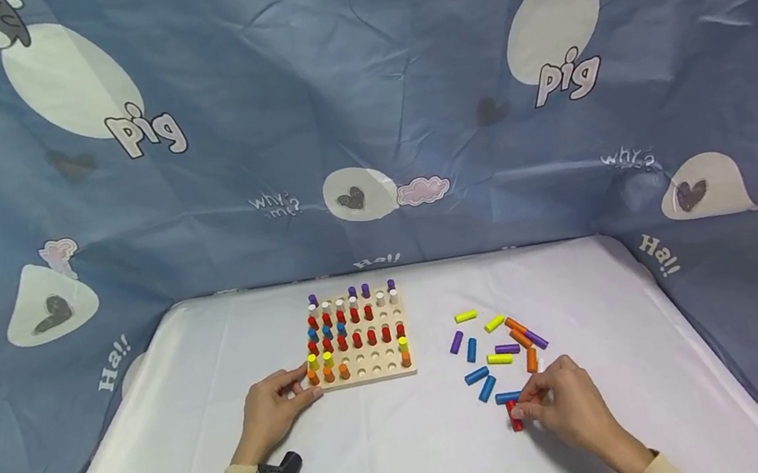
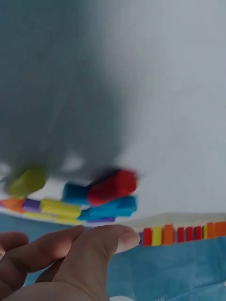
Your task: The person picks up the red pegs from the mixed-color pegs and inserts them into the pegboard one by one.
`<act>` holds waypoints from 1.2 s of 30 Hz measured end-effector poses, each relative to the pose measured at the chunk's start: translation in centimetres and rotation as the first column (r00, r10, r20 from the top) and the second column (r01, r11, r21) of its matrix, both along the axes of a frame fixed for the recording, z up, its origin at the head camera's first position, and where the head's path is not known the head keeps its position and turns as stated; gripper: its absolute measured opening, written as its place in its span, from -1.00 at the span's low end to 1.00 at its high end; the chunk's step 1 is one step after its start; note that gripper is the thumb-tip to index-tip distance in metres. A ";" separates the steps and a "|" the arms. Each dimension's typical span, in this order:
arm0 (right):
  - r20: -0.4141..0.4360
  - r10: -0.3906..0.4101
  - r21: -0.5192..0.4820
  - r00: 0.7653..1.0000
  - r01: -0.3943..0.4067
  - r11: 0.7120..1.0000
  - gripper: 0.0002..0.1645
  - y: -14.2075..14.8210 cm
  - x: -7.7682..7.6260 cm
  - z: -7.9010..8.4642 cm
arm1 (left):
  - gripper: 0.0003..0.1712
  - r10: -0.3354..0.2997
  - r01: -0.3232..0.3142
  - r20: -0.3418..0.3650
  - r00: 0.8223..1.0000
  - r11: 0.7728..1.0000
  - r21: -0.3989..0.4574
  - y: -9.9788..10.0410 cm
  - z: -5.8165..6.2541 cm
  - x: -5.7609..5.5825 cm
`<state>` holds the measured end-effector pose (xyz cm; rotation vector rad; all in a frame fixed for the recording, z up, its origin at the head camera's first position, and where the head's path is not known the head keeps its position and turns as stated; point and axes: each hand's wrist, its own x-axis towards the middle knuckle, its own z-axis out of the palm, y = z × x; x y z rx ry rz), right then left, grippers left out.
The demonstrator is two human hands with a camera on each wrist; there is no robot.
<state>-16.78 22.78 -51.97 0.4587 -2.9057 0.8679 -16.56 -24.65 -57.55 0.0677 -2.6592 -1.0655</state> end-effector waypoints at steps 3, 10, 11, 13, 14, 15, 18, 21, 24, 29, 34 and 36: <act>0.010 -0.027 0.011 1.000 0.027 1.000 -0.69 -0.3 0.6 -0.8 | -0.39 0.001 -0.001 0.016 1.000 1.000 0.020 0.1 -0.1 0.1; 0.030 -0.092 0.074 0.995 0.089 0.993 -0.70 -0.4 1.2 -1.6 | -0.40 0.003 -0.005 0.050 0.999 0.999 0.044 0.6 -0.3 0.4; 0.034 -0.094 0.078 0.995 0.091 0.993 -0.71 -0.4 1.2 -1.6 | -0.40 0.005 -0.007 0.049 0.999 0.999 0.040 0.6 -0.3 0.4; 0.043 -0.089 0.085 0.995 0.085 0.993 -0.72 -0.5 1.1 -1.6 | -0.40 0.014 -0.015 0.048 0.999 0.999 0.038 0.5 -0.3 0.4; 0.048 -0.088 0.093 0.995 0.084 0.992 -0.72 -0.6 1.1 -1.5 | -0.40 0.014 -0.016 0.048 0.999 0.999 0.035 0.5 -0.3 0.3; 0.054 -0.087 0.099 0.995 0.081 0.992 -0.72 -0.6 1.2 -1.5 | -0.40 0.010 -0.012 0.048 0.999 0.999 0.036 0.5 -0.2 0.3; 0.076 -0.088 0.117 0.993 0.079 0.990 -0.69 -0.7 1.5 -1.5 | -0.39 0.000 -0.002 0.050 0.999 0.999 0.034 0.5 -0.1 0.2; 0.083 -0.078 0.126 0.994 0.067 0.990 -0.67 -0.6 2.0 -1.6 | -0.39 0.002 -0.004 0.057 0.998 0.999 0.033 0.6 0.0 0.3; 0.078 -0.065 0.129 0.995 0.054 0.990 -0.65 -0.5 2.3 -1.7 | -0.39 0.010 -0.011 0.051 0.999 0.999 0.030 0.5 0.0 0.3; 0.099 -0.054 0.129 0.994 0.041 0.991 -0.60 -0.6 2.4 -1.6 | -0.39 -0.002 0.002 -0.002 1.000 1.000 0.026 0.2 0.0 0.0; 0.157 -0.040 0.134 0.987 0.019 0.991 -0.68 -0.7 2.4 -1.5 | -0.39 0.001 -0.001 -0.003 1.000 1.000 0.028 0.0 0.1 -0.1; 0.177 -0.041 0.142 0.983 0.016 0.990 -0.69 -0.8 2.4 -1.5 | -0.39 0.005 -0.005 0.010 1.000 0.999 0.032 0.0 0.2 -0.1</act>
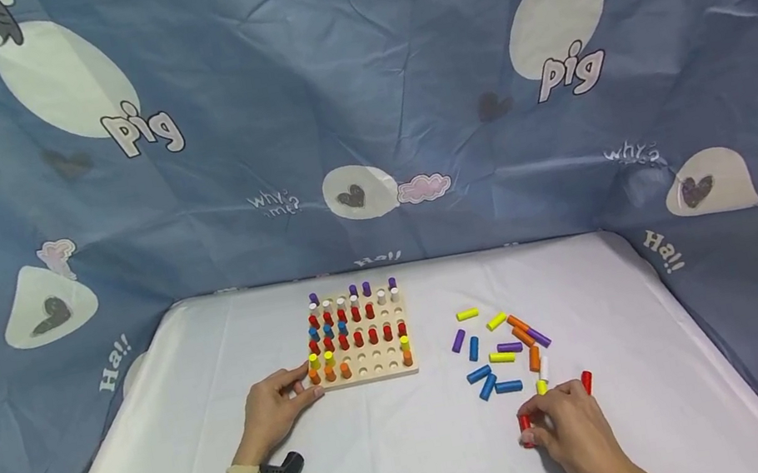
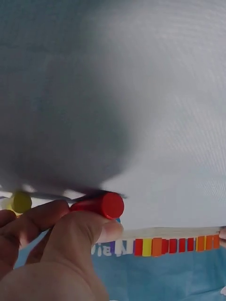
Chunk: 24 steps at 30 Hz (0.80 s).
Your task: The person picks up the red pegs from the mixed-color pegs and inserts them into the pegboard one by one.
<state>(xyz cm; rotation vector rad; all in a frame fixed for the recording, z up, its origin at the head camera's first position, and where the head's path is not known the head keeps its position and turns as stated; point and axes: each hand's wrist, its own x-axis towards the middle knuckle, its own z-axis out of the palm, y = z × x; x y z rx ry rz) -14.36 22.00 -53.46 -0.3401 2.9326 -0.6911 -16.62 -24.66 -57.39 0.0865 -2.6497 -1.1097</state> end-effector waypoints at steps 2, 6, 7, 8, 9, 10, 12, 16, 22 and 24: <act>0.018 -0.004 0.009 1.000 0.004 1.000 -0.69 0.0 0.0 0.1 | -0.38 0.001 -0.001 0.015 1.000 1.000 0.005 0.0 0.1 0.1; 0.038 -0.018 0.008 0.999 0.018 1.000 -0.67 0.0 0.1 0.2 | -0.38 0.002 -0.001 0.030 1.000 1.000 -0.005 0.0 0.2 0.2; 0.035 -0.018 0.004 0.999 0.018 1.000 -0.66 0.0 0.1 0.2 | -0.38 0.000 0.000 0.025 1.000 1.000 -0.008 -0.1 0.3 0.2; 0.029 -0.017 -0.001 0.999 0.017 1.000 -0.66 0.0 0.1 0.2 | -0.38 0.001 -0.001 0.020 1.000 1.000 -0.010 -0.1 0.3 0.2; 0.023 -0.014 -0.007 1.000 0.014 1.000 -0.67 0.0 0.1 0.3 | -0.38 0.002 -0.002 0.011 1.000 1.000 -0.013 -0.1 0.3 0.2; 0.016 -0.010 -0.010 1.000 0.011 1.000 -0.67 0.0 0.1 0.4 | -0.38 0.002 -0.002 0.002 1.000 1.000 -0.013 -0.1 0.4 0.2; 0.006 -0.007 -0.011 1.000 0.007 1.000 -0.68 -0.1 0.1 0.6 | -0.39 0.001 -0.002 -0.010 1.000 1.000 -0.015 -0.2 0.4 0.1; 0.011 -0.007 -0.011 1.000 0.007 1.000 -0.72 -0.4 0.0 1.0 | -0.40 0.006 -0.007 -0.002 1.000 1.000 -0.009 -0.2 0.4 0.0; 0.029 -0.009 -0.048 1.000 0.010 0.999 -0.81 -0.5 -0.3 1.4 | -0.40 0.016 -0.016 0.033 0.999 1.000 0.008 0.1 0.4 0.3; 0.027 -0.008 -0.078 1.000 0.010 0.997 -0.86 -0.6 -0.4 1.6 | -0.40 0.017 -0.017 0.042 0.999 1.000 0.006 0.2 0.4 0.4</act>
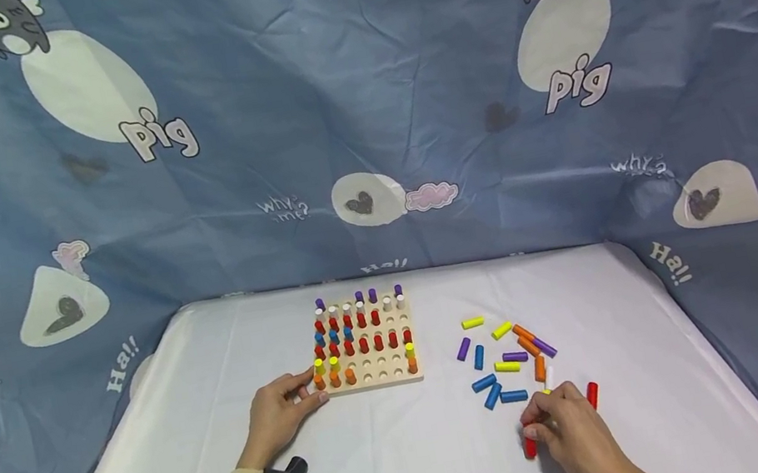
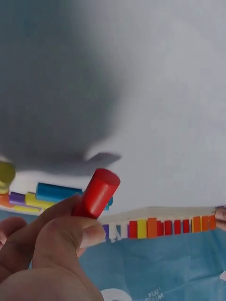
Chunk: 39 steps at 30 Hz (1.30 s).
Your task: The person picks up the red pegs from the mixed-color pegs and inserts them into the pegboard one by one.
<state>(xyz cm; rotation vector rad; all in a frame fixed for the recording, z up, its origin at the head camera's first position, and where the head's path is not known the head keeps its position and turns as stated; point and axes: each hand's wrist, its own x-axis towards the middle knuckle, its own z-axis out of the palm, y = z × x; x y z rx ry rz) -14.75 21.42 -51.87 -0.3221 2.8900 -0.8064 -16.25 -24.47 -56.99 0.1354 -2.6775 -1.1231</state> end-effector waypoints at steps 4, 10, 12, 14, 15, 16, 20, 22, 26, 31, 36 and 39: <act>-0.099 -0.006 -0.071 0.995 -0.001 0.997 -0.81 -0.1 -0.4 0.5 | -0.40 -0.001 0.001 0.007 1.000 1.000 -0.007 0.1 -0.1 0.1; -0.383 -0.017 -0.148 0.923 -0.043 0.988 -0.78 -0.9 -1.9 0.8 | -0.39 -0.007 0.007 -0.015 1.000 1.000 -0.017 0.1 -0.2 0.0; -0.434 -0.031 -0.165 0.900 -0.045 0.985 -0.76 -1.3 -2.6 0.9 | -0.39 -0.008 0.008 -0.019 1.000 1.000 -0.019 0.0 -0.2 0.1; -0.460 -0.040 -0.183 0.887 -0.051 0.982 -0.76 -1.9 -3.3 1.0 | -0.40 -0.009 0.009 -0.022 1.000 1.000 -0.017 -0.1 -0.2 0.1; -0.471 -0.039 -0.183 0.881 -0.054 0.982 -0.76 -2.2 -3.6 1.1 | -0.40 -0.011 0.011 -0.025 1.000 1.000 -0.015 -0.1 -0.2 0.1; -0.479 -0.035 -0.189 0.877 -0.064 0.980 -0.77 -2.5 -4.1 1.2 | -0.40 -0.013 0.013 -0.027 1.000 1.000 -0.015 -0.1 -0.2 0.1; -0.517 0.002 -0.198 0.856 -0.122 0.973 -0.80 -3.9 -6.0 1.7 | -0.40 -0.012 0.011 -0.023 1.000 1.000 -0.009 -0.2 -0.2 0.1; -0.543 0.019 -0.206 0.840 -0.155 0.966 -0.81 -4.5 -7.0 1.8 | -0.39 -0.009 0.009 -0.018 1.000 1.000 -0.007 -0.3 -0.2 0.0; -0.575 0.017 -0.233 0.818 -0.183 0.955 -0.81 -5.9 -9.0 1.9 | -0.39 -0.002 0.002 -0.007 1.000 1.000 0.001 -0.3 -0.2 -0.1; -0.555 -0.029 -0.291 0.831 -0.161 0.943 -0.84 -7.7 -11.2 1.8 | -0.39 -0.005 0.005 -0.009 1.000 1.000 0.006 -0.3 -0.3 0.0; -0.498 -0.083 -0.354 0.863 -0.115 0.928 -0.87 -9.7 -13.0 1.7 | -0.40 -0.010 0.010 -0.013 1.000 1.000 0.001 -0.2 -0.3 0.0; -0.487 -0.110 -0.376 0.867 -0.095 0.922 -0.89 -10.9 -14.1 1.7 | -0.40 -0.012 0.012 -0.014 1.000 1.000 -0.003 -0.1 -0.3 -0.1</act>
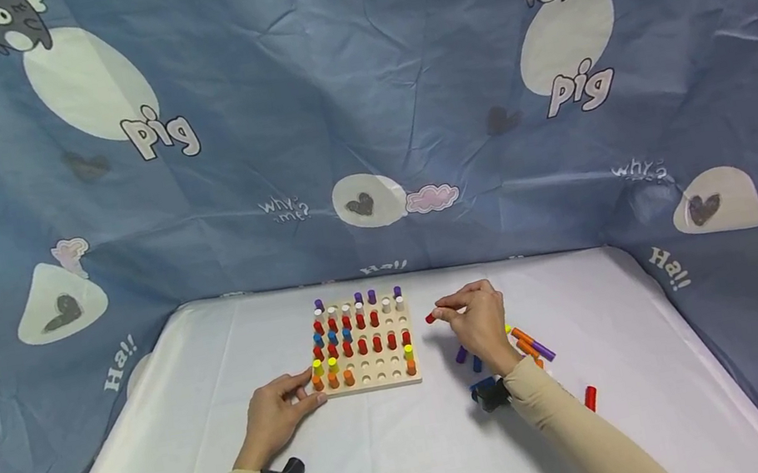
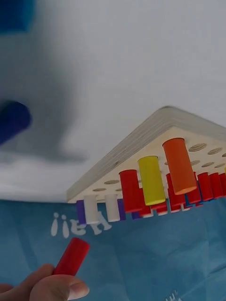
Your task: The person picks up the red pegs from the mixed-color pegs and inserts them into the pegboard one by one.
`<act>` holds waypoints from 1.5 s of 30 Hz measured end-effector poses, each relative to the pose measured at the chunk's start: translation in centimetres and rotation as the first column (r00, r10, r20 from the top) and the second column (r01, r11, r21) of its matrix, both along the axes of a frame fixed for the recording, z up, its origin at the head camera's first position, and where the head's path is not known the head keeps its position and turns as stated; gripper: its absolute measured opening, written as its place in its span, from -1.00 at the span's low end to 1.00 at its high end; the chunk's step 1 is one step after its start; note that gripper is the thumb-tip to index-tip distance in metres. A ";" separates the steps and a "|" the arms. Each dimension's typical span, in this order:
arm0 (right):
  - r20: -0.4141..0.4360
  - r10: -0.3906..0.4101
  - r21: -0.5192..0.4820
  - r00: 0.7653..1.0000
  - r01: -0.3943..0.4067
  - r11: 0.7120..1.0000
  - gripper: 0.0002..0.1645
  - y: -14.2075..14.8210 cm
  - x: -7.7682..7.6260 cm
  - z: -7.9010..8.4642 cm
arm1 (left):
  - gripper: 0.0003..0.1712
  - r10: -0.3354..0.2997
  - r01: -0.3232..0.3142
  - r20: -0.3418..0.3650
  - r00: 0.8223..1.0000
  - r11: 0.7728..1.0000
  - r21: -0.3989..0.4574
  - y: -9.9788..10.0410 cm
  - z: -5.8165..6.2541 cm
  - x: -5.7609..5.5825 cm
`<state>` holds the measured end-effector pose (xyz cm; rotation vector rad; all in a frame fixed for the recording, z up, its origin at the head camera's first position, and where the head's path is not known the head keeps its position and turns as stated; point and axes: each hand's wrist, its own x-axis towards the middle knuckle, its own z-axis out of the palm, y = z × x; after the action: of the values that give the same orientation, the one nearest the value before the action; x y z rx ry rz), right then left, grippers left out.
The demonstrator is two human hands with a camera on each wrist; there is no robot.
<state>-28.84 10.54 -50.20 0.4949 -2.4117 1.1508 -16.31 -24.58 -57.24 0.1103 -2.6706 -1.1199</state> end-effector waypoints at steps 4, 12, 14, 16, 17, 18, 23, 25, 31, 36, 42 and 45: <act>-0.018 -0.002 0.012 1.000 0.002 1.000 -0.88 -1.6 -1.4 -0.2 | -0.39 -0.004 0.004 0.001 1.000 1.000 0.000 0.0 0.2 -0.1; -0.024 0.037 0.057 0.999 -0.036 0.998 -0.86 -4.1 -2.7 -1.0 | -0.39 -0.006 0.006 0.010 1.000 1.000 -0.002 0.0 0.3 0.1; -0.037 0.048 0.065 0.998 -0.046 0.997 -0.86 -4.6 -2.9 -1.2 | -0.39 -0.006 0.006 0.008 1.000 1.000 -0.001 -0.1 0.3 0.1; -0.043 0.056 0.069 0.998 -0.053 0.996 -0.87 -5.1 -3.0 -1.2 | -0.39 -0.005 0.005 0.005 1.000 1.000 -0.004 -0.1 0.2 0.0; -0.045 0.059 0.073 0.997 -0.056 0.996 -0.87 -5.3 -3.1 -1.3 | -0.40 -0.004 0.004 0.003 1.000 1.000 -0.004 -0.1 0.2 0.0; -0.047 0.063 0.076 0.997 -0.059 0.995 -0.87 -5.5 -3.1 -1.3 | -0.40 -0.003 0.003 0.000 1.000 1.000 -0.005 -0.1 0.2 0.0; -0.034 0.078 0.093 0.996 -0.075 0.993 -0.88 -6.4 -3.3 -1.3 | -0.40 0.002 -0.002 -0.002 1.000 1.000 -0.014 -0.1 0.0 -0.1; -0.024 0.089 0.102 0.996 -0.086 0.991 -0.89 -6.6 -3.4 -1.3 | -0.40 0.003 -0.003 0.000 1.000 1.000 -0.012 -0.1 0.0 -0.1; 0.009 0.121 0.137 0.993 -0.121 0.983 -0.91 -7.4 -3.5 -1.1 | -0.40 0.003 -0.003 0.003 1.000 1.000 0.002 -0.1 0.0 0.0; 0.040 0.137 0.169 0.990 -0.142 0.975 -0.93 -8.0 -3.6 -1.0 | -0.41 0.005 -0.005 -0.001 1.000 1.000 0.009 0.0 0.0 0.0; 0.063 0.146 0.185 0.987 -0.155 0.970 -0.93 -8.2 -3.5 -1.2 | -0.41 0.002 -0.002 -0.006 1.000 1.000 0.009 0.1 0.0 0.1; 0.054 0.150 0.184 0.987 -0.157 0.970 -0.92 -8.3 -3.7 -1.3 | -0.41 0.004 -0.004 -0.008 1.000 1.000 -0.003 0.0 -0.1 0.1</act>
<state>-32.58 2.28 -51.50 0.7370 -2.5677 1.0066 -16.24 -24.61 -57.30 0.1105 -2.6633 -1.1128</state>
